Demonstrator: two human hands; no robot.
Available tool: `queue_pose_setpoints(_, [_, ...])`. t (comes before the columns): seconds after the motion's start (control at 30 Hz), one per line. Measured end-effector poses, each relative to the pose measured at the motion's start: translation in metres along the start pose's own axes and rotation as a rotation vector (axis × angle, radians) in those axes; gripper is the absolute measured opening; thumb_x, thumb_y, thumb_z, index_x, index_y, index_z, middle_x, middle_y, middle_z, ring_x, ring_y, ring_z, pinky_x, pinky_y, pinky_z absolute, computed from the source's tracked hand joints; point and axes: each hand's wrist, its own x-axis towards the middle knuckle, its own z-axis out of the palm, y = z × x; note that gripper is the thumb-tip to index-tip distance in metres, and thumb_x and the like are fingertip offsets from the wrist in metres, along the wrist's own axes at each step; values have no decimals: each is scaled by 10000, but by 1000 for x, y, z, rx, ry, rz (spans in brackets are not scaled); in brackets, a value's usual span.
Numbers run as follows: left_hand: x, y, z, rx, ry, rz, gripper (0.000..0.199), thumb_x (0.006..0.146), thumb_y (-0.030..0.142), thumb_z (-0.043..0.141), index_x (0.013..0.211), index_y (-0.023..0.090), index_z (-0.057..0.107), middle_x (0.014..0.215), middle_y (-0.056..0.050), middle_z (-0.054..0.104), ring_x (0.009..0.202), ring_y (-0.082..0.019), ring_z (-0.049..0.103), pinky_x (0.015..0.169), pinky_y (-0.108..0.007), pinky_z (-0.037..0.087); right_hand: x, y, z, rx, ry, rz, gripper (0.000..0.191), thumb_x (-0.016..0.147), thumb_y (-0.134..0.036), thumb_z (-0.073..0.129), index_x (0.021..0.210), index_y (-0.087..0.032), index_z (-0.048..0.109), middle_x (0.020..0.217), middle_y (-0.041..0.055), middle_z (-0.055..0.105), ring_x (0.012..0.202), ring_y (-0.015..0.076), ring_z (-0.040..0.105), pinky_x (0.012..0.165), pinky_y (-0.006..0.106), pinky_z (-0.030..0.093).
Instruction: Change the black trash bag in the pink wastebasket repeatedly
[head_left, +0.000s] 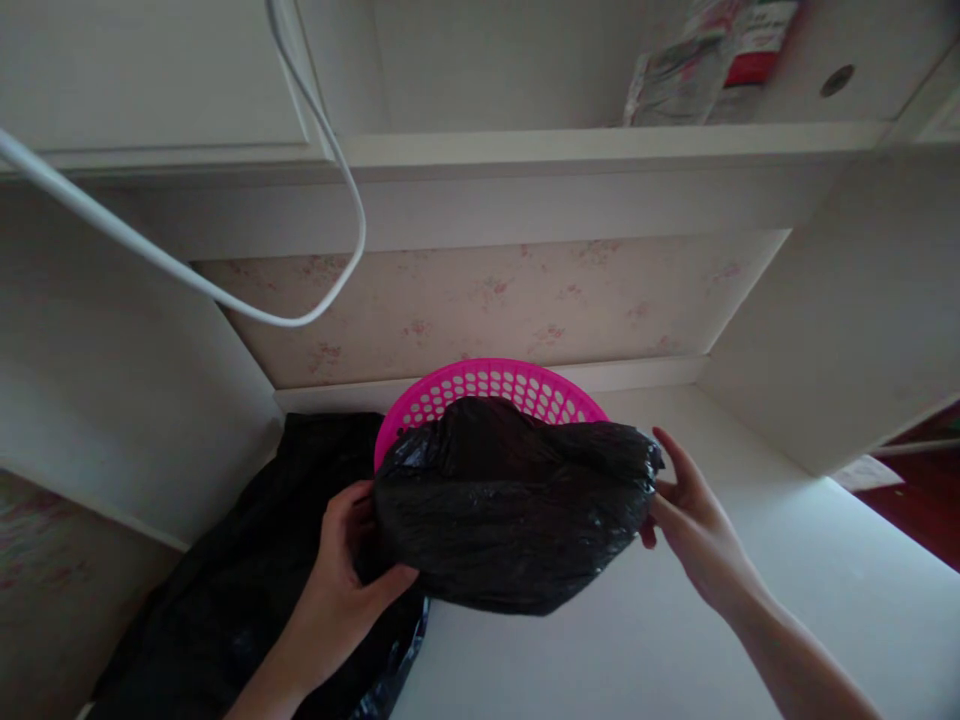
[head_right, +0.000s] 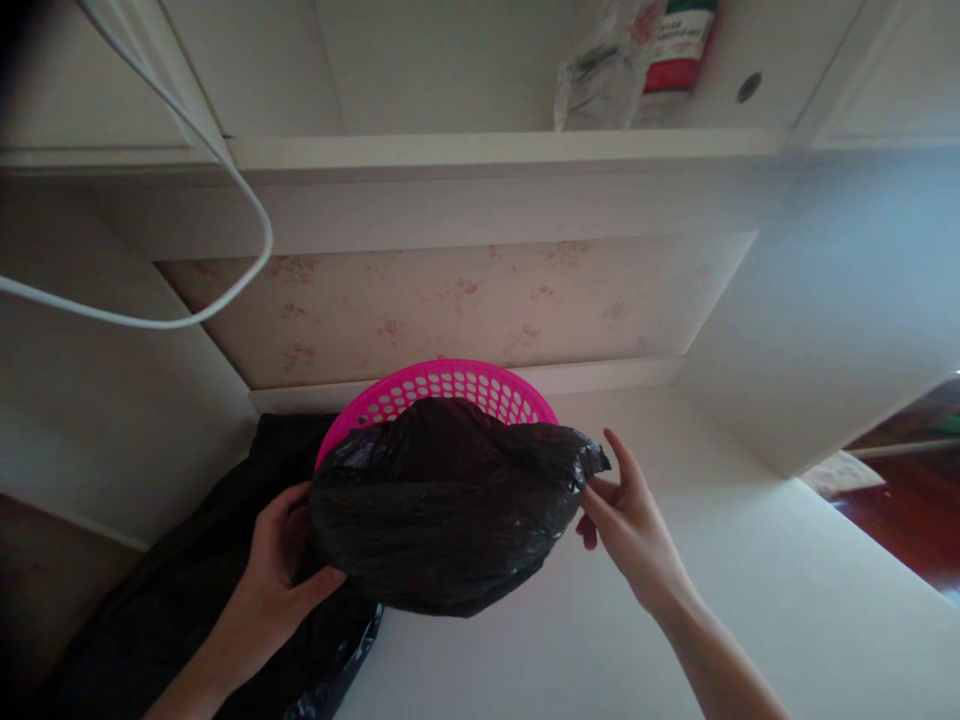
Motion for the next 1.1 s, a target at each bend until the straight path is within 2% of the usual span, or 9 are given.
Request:
queue_pose_setpoints(0.07, [-5, -11, 8, -187, 10, -183, 843, 655, 427, 930, 1379, 272, 527, 1434, -112, 590, 1316, -325, 572, 1120, -478, 466, -6, 13, 4, 89, 59, 19, 1042, 688, -441, 914, 1568, -299, 373, 807, -28, 717, 545, 136, 616, 495, 249, 513])
queue_pose_setpoints(0.17, [-10, -15, 14, -450, 11, -430, 690, 583, 435, 959, 1180, 224, 686, 1199, -84, 745, 1157, -306, 669, 1029, -424, 528, -17, 28, 11, 250, 59, 133, 707, 648, -415, 952, 1279, -314, 650, 1132, 27, 747, 796, 177, 716, 684, 294, 609])
queue_pose_setpoints(0.3, [-13, -7, 13, -613, 32, -490, 587, 500, 322, 1002, 1030, 242, 760, 977, -2, 799, 893, -203, 705, 822, -294, 573, -25, 34, 15, 455, -39, 248, 450, 574, -429, 991, 917, -240, 771, 1009, 51, 795, 790, 188, 719, 724, 306, 627])
queue_pose_setpoints(0.47, [-7, -5, 14, -470, -32, -440, 593, 556, 331, 988, 1090, 227, 754, 1073, -29, 814, 1030, -239, 719, 925, -303, 556, -19, 39, 14, 450, 17, 185, 360, 486, -266, 1008, 770, -227, 790, 787, 41, 794, 763, 226, 735, 761, 347, 637])
queue_pose_setpoints(0.6, [0, -11, 16, -299, -36, -367, 583, 614, 373, 953, 1132, 217, 735, 1112, -50, 809, 1105, -298, 717, 991, -375, 556, -15, 49, 13, 390, 30, 181, 321, 489, -225, 982, 747, -230, 790, 816, 72, 810, 984, 347, 756, 903, 472, 616])
queue_pose_setpoints(0.73, [7, -19, 17, -185, -76, -311, 576, 650, 353, 913, 1176, 214, 721, 1180, -82, 793, 1145, -329, 713, 1042, -435, 546, -12, 48, 15, 352, 28, 124, 351, 507, -231, 970, 816, -222, 803, 926, 110, 825, 1113, 389, 721, 968, 520, 586])
queue_pose_setpoints(0.83, [12, -29, 16, -98, -115, -280, 560, 675, 370, 884, 1192, 221, 729, 1266, -99, 765, 1265, -353, 659, 1138, -473, 480, -9, 46, 14, 333, 13, 95, 423, 528, -227, 961, 923, -229, 808, 973, 104, 826, 1127, 380, 714, 966, 516, 587])
queue_pose_setpoints(1.0, [11, -47, -1, -12, -392, -334, 485, 752, 403, 848, 1199, 245, 745, 1342, -119, 726, 1291, -380, 641, 1158, -550, 454, -9, 48, -3, 305, 3, 188, 327, 610, -324, 916, 898, -224, 796, 968, 95, 817, 964, 327, 749, 849, 452, 628])
queue_pose_setpoints(1.1, [7, -46, -24, -116, -312, -327, 744, 745, 372, 879, 1423, 315, 577, 1456, -123, 635, 1267, -350, 650, 1091, -537, 521, -12, 43, -20, 277, 123, 96, 607, 574, -310, 930, 1157, -301, 760, 1184, 64, 772, 978, 267, 735, 788, 339, 625])
